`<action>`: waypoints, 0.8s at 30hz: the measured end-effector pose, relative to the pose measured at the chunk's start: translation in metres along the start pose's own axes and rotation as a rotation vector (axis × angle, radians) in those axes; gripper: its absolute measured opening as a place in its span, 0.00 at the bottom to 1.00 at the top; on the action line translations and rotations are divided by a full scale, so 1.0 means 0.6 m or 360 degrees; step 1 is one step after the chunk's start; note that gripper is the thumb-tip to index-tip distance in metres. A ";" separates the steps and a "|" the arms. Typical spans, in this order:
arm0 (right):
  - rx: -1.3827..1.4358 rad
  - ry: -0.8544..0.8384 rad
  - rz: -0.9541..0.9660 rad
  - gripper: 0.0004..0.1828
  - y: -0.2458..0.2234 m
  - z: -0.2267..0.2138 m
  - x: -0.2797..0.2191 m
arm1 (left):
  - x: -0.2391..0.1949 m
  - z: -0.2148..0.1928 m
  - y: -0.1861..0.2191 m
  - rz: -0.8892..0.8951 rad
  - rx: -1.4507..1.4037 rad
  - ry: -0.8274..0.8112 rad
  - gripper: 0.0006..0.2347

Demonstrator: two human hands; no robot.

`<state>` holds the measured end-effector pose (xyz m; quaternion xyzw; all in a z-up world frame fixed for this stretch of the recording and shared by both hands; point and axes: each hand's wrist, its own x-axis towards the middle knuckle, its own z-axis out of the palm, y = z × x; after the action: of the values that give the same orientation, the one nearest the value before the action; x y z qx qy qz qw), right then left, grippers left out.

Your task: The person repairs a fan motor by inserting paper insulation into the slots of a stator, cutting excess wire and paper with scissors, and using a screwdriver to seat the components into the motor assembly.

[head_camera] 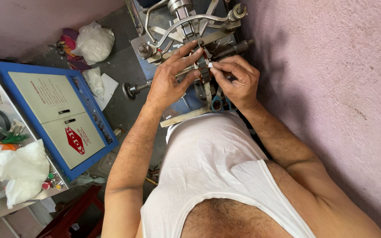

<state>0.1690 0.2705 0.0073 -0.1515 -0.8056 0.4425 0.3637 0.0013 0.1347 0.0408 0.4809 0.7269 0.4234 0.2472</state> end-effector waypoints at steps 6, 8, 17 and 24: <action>-0.0084 -0.0062 -0.0016 0.08 -0.004 -0.004 0.006 | 0.000 -0.002 0.002 -0.0008 0.0012 0.0011 0.21; -0.0055 -0.0080 -0.0027 0.08 -0.005 -0.005 0.009 | 0.002 -0.002 0.002 -0.0006 0.0018 0.0014 0.22; -0.0055 -0.0226 -0.0046 0.09 -0.001 -0.014 0.028 | 0.001 -0.004 0.004 0.0008 -0.0051 0.0041 0.21; 0.0256 -0.0552 0.0359 0.08 0.024 -0.034 0.060 | 0.004 -0.007 0.006 -0.0022 -0.0022 0.0013 0.22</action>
<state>0.1578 0.3109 0.0188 -0.1328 -0.7961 0.5627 0.1788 -0.0011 0.1361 0.0463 0.4723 0.7283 0.4286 0.2507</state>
